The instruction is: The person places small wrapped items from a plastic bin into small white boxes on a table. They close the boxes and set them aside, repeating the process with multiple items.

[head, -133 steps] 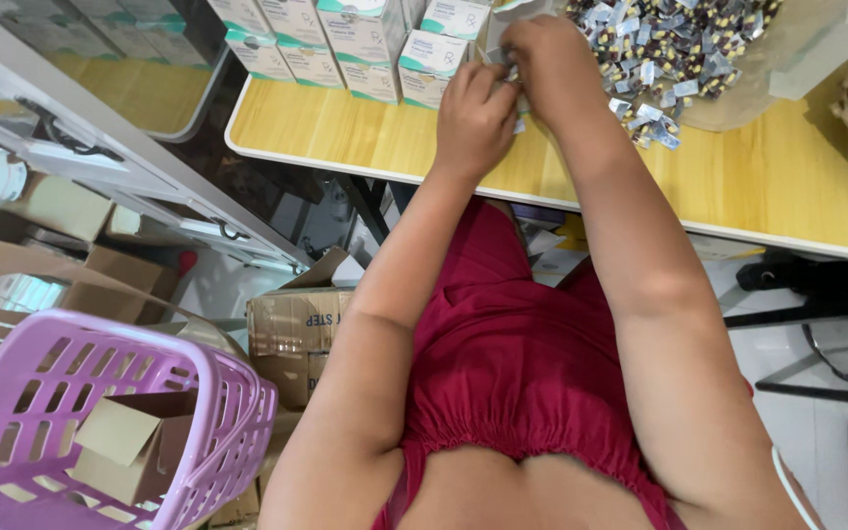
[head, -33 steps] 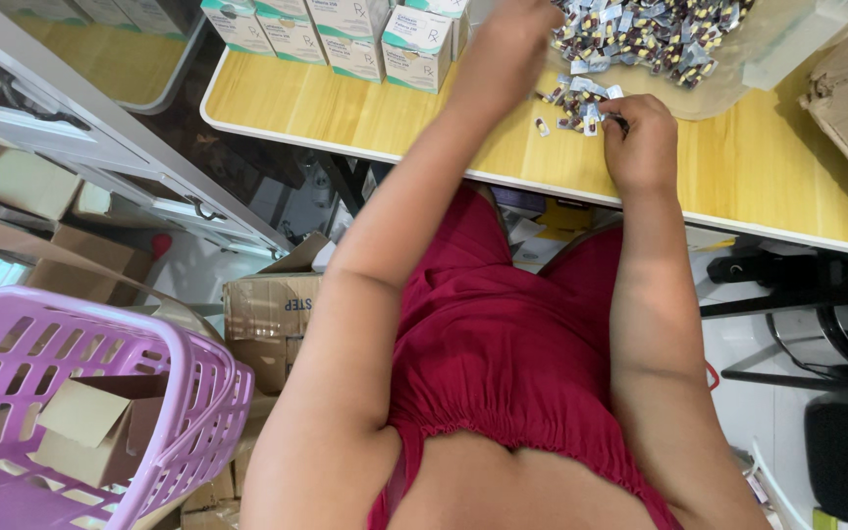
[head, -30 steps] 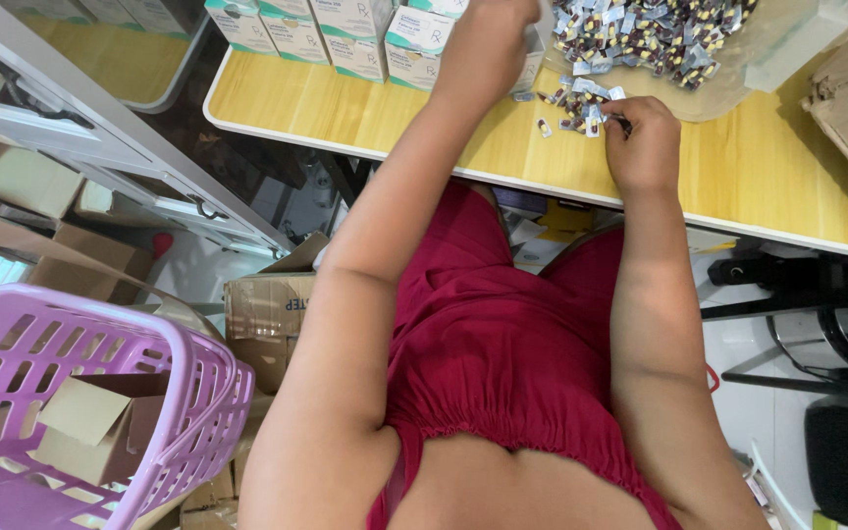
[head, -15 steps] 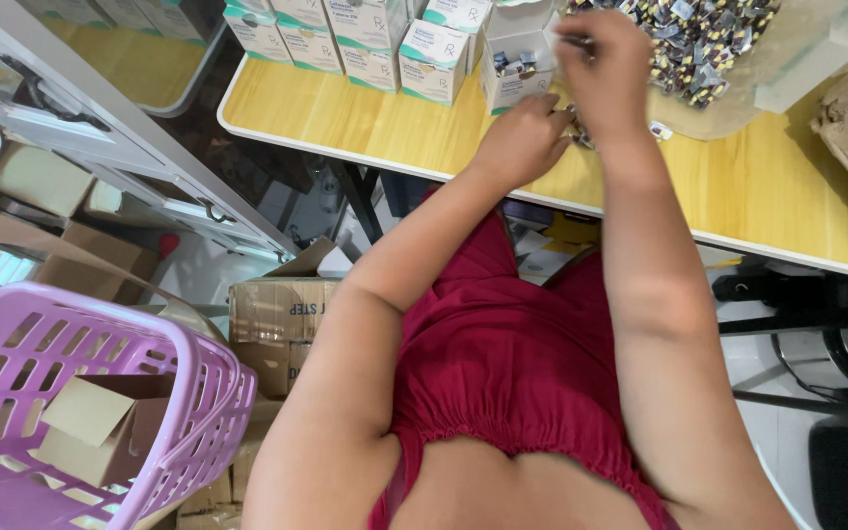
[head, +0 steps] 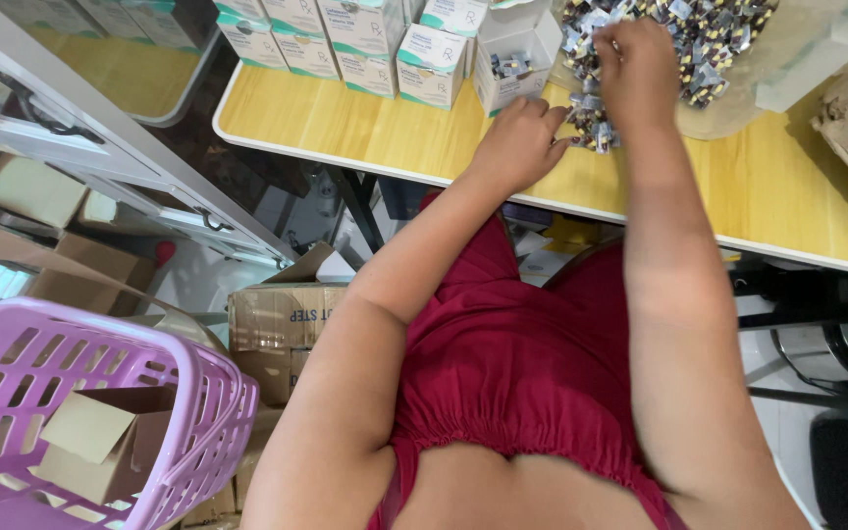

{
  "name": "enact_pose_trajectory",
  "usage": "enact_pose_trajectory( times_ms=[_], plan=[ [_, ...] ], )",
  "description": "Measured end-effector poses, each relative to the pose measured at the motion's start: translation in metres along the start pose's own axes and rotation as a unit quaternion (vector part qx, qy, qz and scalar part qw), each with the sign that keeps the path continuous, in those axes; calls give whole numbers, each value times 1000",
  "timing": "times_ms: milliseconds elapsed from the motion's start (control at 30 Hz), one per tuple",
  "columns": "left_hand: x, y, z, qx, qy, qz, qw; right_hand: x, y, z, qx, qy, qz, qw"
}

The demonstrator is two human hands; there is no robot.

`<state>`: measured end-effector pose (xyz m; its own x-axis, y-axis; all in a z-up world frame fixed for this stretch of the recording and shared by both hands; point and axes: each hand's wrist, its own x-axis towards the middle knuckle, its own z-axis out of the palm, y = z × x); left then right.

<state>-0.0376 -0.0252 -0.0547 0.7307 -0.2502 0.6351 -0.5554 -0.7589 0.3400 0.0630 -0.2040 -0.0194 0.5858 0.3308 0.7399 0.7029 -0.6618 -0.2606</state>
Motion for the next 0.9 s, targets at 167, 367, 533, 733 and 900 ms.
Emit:
enact_pose_trajectory(
  times_ms=[167, 367, 533, 733, 900],
  plan=[
    [4, 1, 1, 4, -42, 5, 999, -44, 12, -19, -26, -92, -40, 995],
    [3, -2, 1, -38, -60, 4, 997, -62, -6, -40, -2, -146, 31, 989],
    [4, -4, 5, -20, -61, 16, 998, -77, -16, -75, 13, -92, 122, 988],
    [5, -7, 12, -49, -59, 41, 996, -86, -28, -75, -22, -171, 200, 965],
    [7, -11, 13, -59, -72, 27, 995, -78, -27, -39, -30, -154, 108, 982]
  ],
)
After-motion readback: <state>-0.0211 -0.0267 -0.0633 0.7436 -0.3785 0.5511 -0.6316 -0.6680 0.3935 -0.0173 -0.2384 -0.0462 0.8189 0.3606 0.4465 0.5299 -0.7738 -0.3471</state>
